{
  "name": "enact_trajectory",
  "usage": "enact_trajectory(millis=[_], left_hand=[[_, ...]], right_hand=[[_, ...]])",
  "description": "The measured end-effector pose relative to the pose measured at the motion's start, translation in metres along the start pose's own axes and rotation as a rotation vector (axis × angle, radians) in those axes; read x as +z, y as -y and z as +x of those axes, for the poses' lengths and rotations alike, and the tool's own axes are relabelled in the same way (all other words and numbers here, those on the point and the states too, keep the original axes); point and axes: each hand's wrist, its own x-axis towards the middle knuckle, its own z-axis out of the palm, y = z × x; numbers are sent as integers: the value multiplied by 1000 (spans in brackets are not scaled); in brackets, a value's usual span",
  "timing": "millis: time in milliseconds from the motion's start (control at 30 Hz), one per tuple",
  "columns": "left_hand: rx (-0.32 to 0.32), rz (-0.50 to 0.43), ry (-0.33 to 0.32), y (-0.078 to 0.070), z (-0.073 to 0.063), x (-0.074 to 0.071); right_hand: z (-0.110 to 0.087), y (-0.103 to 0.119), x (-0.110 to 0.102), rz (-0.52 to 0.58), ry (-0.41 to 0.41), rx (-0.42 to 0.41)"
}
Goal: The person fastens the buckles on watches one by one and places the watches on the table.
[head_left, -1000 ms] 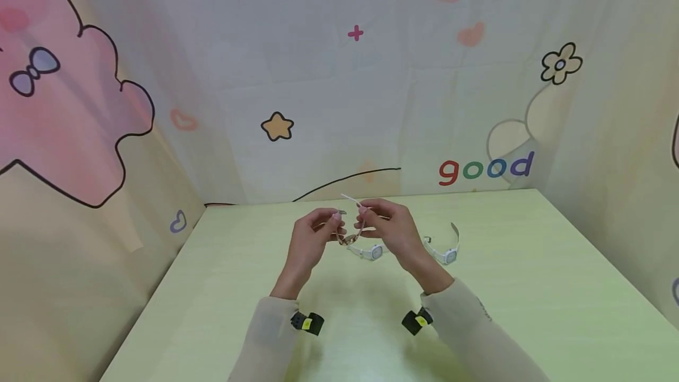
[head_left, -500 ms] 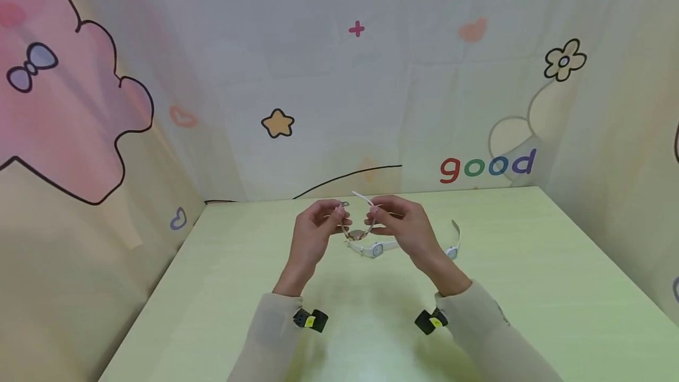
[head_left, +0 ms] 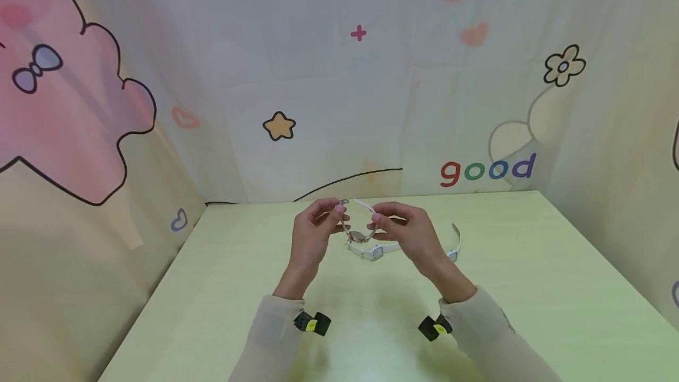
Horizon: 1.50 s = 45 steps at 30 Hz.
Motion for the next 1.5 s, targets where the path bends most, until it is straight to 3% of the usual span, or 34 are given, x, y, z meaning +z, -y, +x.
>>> enact_trajectory(millis=[567,800,1067,1500], left_hand=[[-12,44,26,3,-3,7],[4,41,69,4,-2,10],[-21,79,118,1,-4,11],[-5,85,117,2,-4,15]], right_hand=[[-6,-3,1,-4,14,6],[-6,-2,-1,14,2,-13],[-7,0,-1,23,-5,-30],[-8,0,-1,31,-2,-47]])
